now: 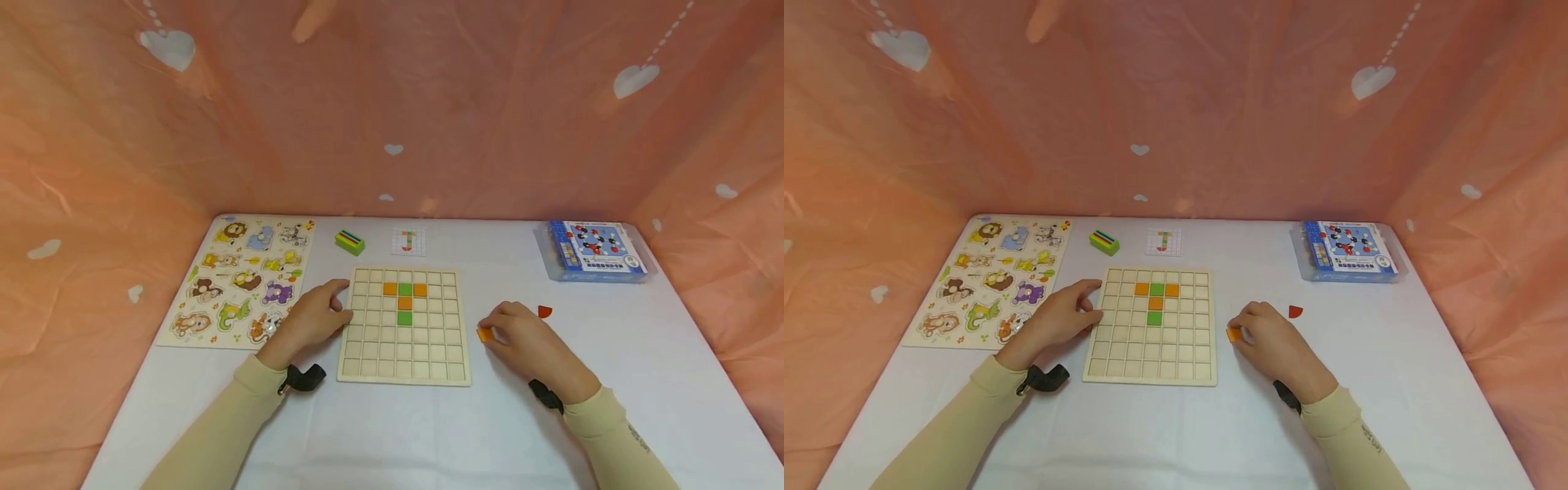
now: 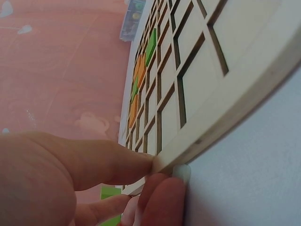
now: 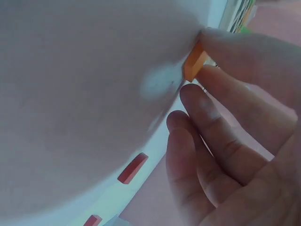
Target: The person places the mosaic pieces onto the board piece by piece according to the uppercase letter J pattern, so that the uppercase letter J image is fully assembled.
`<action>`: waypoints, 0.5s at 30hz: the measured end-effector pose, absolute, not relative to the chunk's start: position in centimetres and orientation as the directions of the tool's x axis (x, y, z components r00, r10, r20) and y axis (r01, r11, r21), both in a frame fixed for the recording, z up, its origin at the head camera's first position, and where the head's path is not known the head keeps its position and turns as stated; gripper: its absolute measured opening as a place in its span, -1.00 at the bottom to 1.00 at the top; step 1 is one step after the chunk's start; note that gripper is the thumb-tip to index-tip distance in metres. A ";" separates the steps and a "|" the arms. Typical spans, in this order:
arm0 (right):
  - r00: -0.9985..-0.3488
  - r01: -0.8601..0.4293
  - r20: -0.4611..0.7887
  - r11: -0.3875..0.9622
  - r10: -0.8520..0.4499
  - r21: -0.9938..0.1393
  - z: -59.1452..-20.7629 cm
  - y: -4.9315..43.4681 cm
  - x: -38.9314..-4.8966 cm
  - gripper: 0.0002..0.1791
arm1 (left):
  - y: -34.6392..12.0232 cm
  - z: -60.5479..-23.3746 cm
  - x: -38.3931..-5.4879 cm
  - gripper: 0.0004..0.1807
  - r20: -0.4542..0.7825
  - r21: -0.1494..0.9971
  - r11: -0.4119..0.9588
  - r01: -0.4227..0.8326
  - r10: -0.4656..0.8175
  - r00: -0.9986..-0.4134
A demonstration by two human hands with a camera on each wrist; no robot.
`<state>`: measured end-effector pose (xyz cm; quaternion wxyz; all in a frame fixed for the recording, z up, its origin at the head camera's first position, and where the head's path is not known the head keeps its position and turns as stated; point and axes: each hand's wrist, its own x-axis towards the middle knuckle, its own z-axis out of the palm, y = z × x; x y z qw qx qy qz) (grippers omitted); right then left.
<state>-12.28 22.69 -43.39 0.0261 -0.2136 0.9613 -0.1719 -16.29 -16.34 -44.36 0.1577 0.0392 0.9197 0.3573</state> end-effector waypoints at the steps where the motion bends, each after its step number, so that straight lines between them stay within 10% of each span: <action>1: -0.908 -0.400 0.022 0.852 -0.418 -0.339 -43.4 22.7 -12.3 -0.81 | -16.3 -44.4 -16.3 -0.26 -0.262 0.670 0.741 -0.043 0.182 -0.948; 15: -0.901 -0.423 0.053 0.845 -0.431 -0.326 -43.5 23.0 -12.1 -0.84 | -16.3 -44.2 -16.1 -0.27 -0.259 0.670 0.742 -0.040 0.183 -0.948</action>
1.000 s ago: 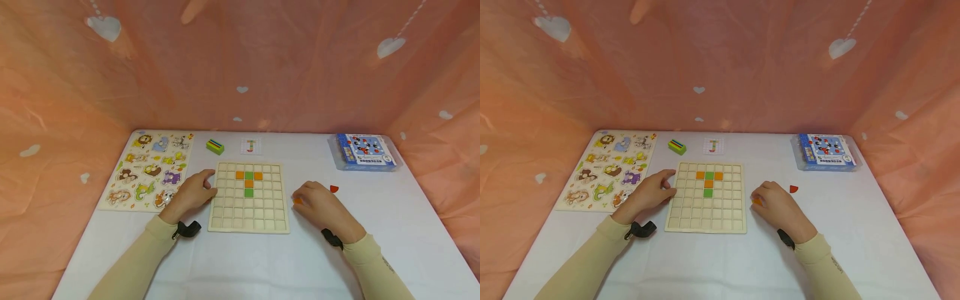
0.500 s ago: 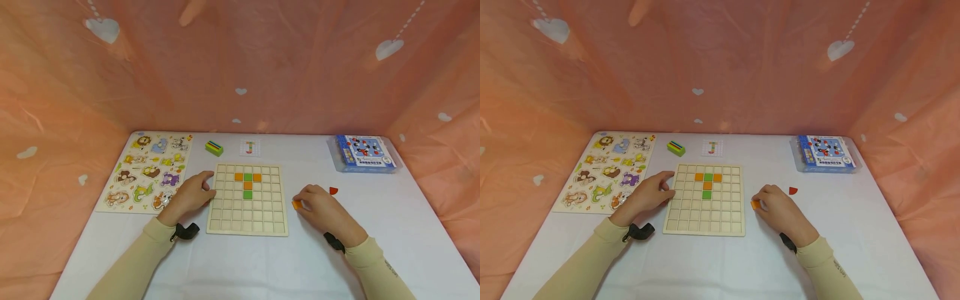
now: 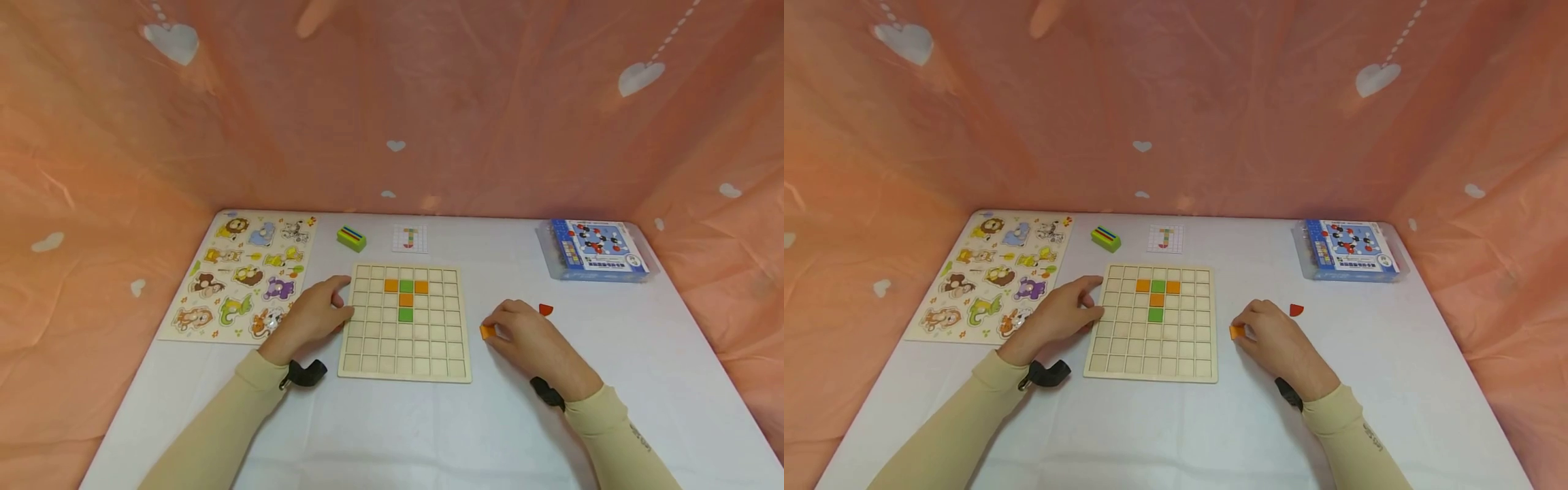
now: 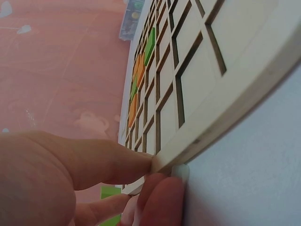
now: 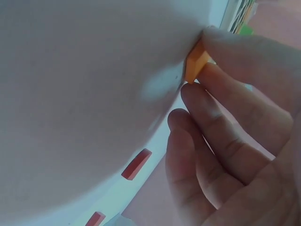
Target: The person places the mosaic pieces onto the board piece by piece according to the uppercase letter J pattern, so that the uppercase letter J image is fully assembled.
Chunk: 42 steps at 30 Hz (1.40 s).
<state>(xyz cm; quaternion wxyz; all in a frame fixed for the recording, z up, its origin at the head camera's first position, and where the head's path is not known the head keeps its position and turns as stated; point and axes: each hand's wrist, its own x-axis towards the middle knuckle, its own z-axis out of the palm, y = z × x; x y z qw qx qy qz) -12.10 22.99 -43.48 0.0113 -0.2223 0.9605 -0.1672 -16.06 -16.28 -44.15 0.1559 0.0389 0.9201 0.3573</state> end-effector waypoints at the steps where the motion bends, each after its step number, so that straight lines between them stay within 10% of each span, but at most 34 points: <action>1: -0.899 -0.427 0.056 0.844 -0.434 -0.325 -43.5 23.0 -12.1 -0.84 | -16.3 -44.2 -16.1 -0.27 -0.261 0.671 0.741 -0.041 0.183 -0.948; 42: -0.805 -0.582 0.117 0.735 -0.582 -0.348 -43.0 10.3 -13.2 -0.86 | -16.2 -44.2 -16.2 -0.26 -0.259 0.660 0.750 -0.043 0.174 -0.950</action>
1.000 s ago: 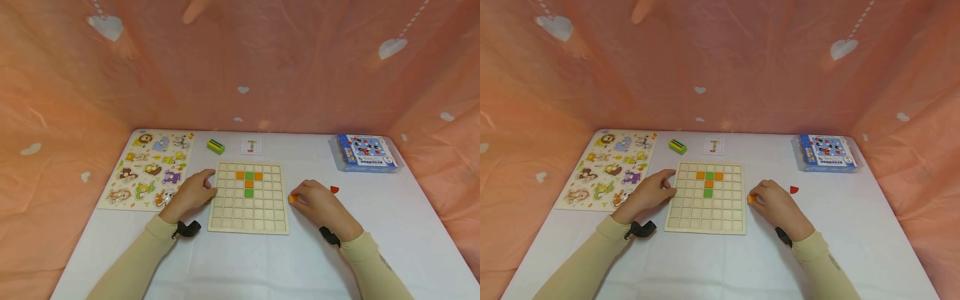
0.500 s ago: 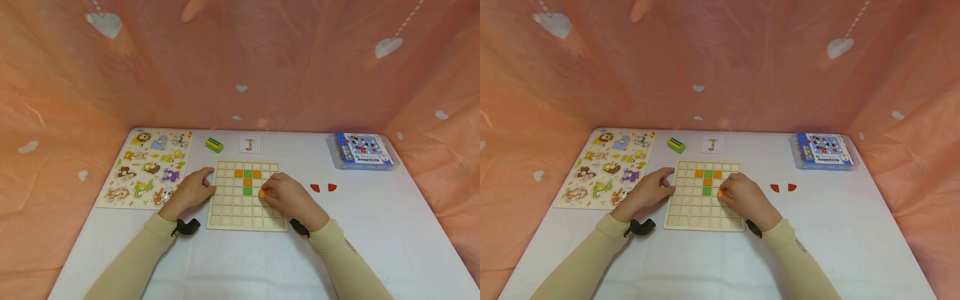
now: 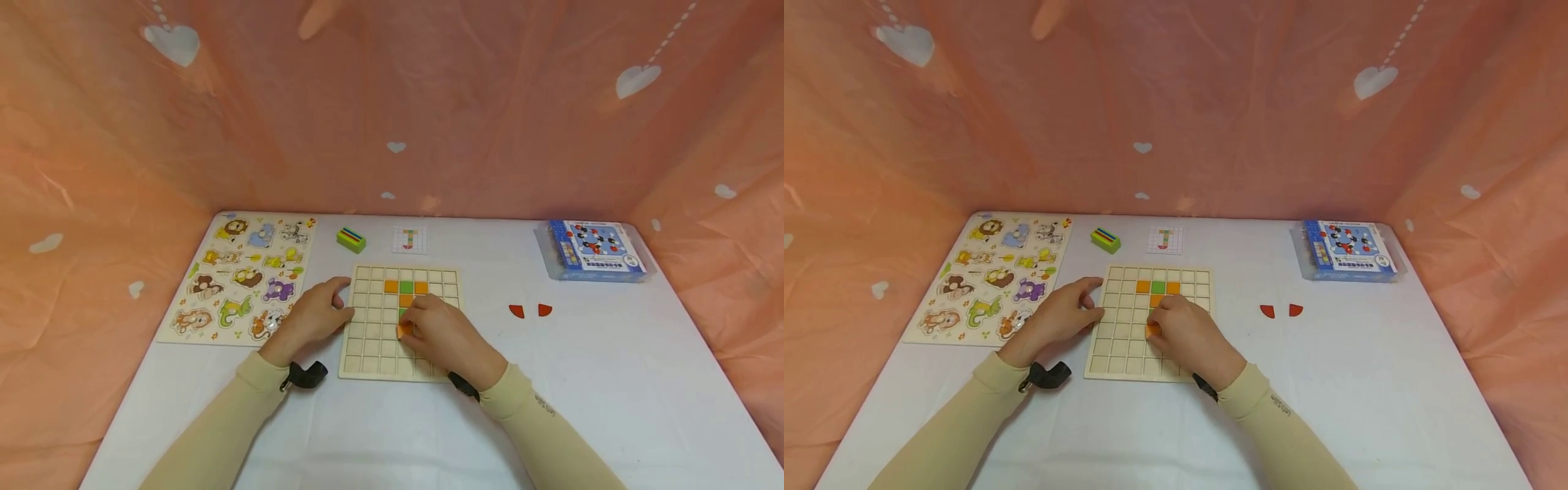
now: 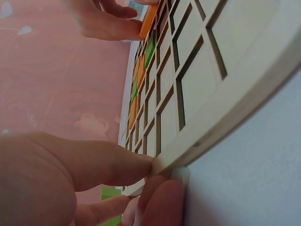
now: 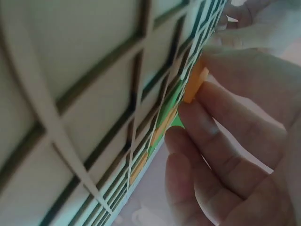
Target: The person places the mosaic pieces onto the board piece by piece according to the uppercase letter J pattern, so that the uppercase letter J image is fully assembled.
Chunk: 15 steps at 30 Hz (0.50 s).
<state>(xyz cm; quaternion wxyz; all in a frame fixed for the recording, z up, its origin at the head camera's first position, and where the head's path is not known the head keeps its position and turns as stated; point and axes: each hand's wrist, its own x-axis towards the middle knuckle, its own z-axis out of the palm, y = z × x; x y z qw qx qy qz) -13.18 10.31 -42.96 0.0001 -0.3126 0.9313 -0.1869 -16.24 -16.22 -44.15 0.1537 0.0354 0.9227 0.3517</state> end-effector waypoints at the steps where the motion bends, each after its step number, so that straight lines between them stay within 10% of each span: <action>1: -0.803 -0.586 0.121 0.736 -0.584 -0.340 -43.0 10.2 -13.2 -0.87 | -16.2 -44.2 -16.2 -0.27 -0.254 0.660 0.751 -0.039 0.174 -0.951; 15: -0.819 -0.571 0.148 0.762 -0.554 -0.307 -43.2 9.9 -12.9 -0.87 | -16.2 -44.2 -16.2 -0.27 -0.250 0.660 0.751 -0.030 0.182 -0.951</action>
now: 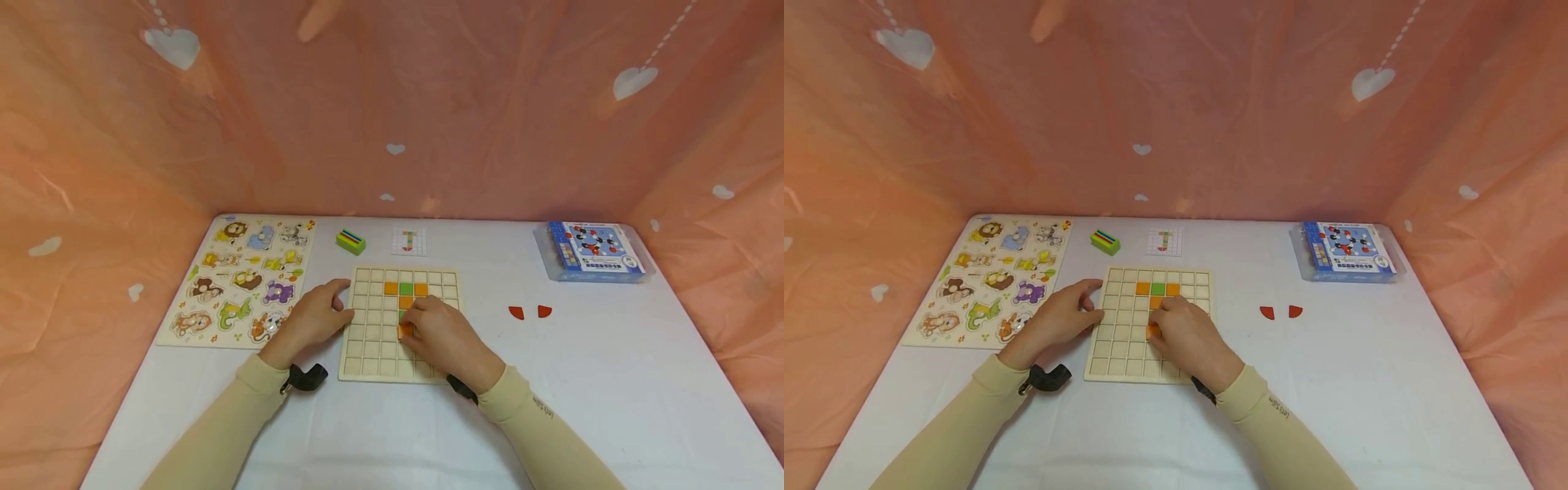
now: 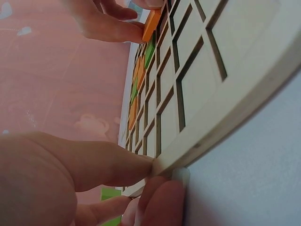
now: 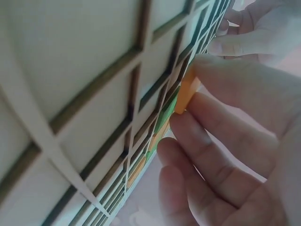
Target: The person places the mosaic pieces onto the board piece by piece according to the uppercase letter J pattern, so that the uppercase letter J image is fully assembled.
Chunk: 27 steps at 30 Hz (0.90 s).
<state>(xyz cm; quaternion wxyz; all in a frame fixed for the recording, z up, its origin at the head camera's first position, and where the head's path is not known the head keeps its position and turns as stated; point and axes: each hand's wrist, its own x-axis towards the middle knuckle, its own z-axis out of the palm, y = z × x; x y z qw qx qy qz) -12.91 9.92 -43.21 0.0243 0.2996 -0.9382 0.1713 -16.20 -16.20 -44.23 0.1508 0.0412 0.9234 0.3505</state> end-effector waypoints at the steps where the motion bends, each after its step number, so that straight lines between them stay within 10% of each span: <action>1: -0.821 -0.569 0.146 0.763 -0.552 -0.307 -43.2 9.9 -12.9 -0.88 | -16.2 -44.3 -16.2 -0.26 -0.253 0.661 0.750 -0.033 0.181 -0.950; 27: -0.829 -0.557 0.130 0.780 -0.544 -0.286 -43.2 10.0 -13.0 -0.87 | -16.2 -44.3 -16.2 -0.28 -0.239 0.651 0.759 -0.019 0.181 -0.954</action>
